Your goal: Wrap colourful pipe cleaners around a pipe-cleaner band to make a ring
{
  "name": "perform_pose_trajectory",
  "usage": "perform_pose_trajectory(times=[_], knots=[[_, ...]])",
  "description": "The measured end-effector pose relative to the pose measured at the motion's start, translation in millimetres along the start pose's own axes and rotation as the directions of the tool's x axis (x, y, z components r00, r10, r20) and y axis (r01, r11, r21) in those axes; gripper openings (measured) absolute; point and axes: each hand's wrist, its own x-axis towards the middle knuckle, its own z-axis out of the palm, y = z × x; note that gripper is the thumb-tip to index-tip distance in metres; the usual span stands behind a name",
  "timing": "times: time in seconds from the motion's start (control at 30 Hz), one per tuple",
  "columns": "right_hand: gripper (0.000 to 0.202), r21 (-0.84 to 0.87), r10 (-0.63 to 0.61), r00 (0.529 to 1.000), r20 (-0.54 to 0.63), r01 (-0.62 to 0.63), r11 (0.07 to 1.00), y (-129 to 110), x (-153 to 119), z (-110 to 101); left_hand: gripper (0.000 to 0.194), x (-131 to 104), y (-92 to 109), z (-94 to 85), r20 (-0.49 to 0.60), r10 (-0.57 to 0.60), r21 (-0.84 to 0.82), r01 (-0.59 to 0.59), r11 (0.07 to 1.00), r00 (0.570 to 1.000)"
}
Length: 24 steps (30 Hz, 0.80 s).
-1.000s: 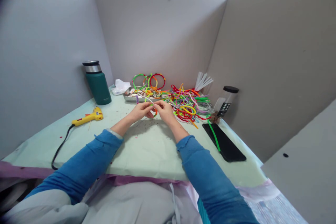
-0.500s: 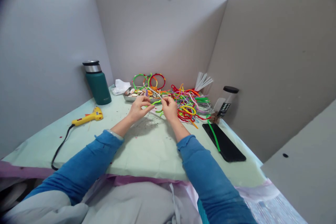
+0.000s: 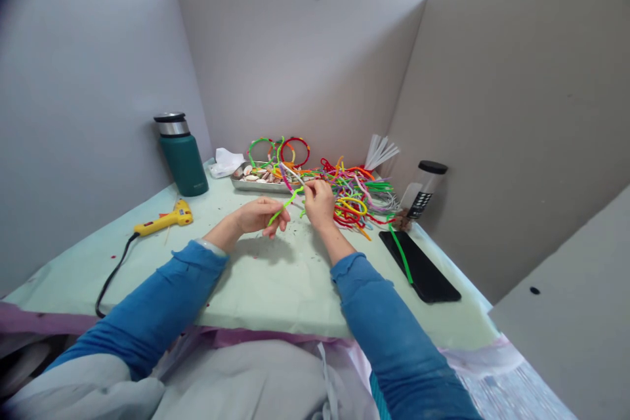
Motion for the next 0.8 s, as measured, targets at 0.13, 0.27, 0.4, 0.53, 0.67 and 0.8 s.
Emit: perform_pose_trajectory(times=[0.13,0.27,0.4,0.53,0.67,0.8], knots=[[0.013,-0.011,-0.045,0.998,0.043,0.046,0.999,-1,-2,0,0.056,9,-4,-1.1,-0.274,-0.068,0.042,0.083,0.996,0.959],[0.013,-0.032,-0.123,0.975,0.185,0.131,0.991,-5,-5,3,0.051,16,-8,-4.7,-0.46,0.12,0.069,-0.099,0.993,0.88],[0.013,-0.058,-0.146,0.945,0.292,0.17,0.984,-8,-10,7,0.047,19,-12,-9.1,-0.439,0.159,0.089,-0.133,0.987,0.884],[0.013,-0.028,-0.135,0.933,0.334,0.153,0.988,-9,-15,10,0.043,19,-16,-9.8,-0.47,0.114,0.09,-0.081,0.993,0.875],[0.012,0.018,-0.109,0.915,0.387,0.11,0.994,-10,-18,11,0.035,16,-16,-6.3,-0.46,0.041,0.097,0.004,0.995,0.887],[0.01,0.015,-0.073,0.909,0.411,0.073,0.997,-11,-19,12,0.02,15,-13,-4.1,-0.449,0.015,0.043,0.005,0.999,0.894]])
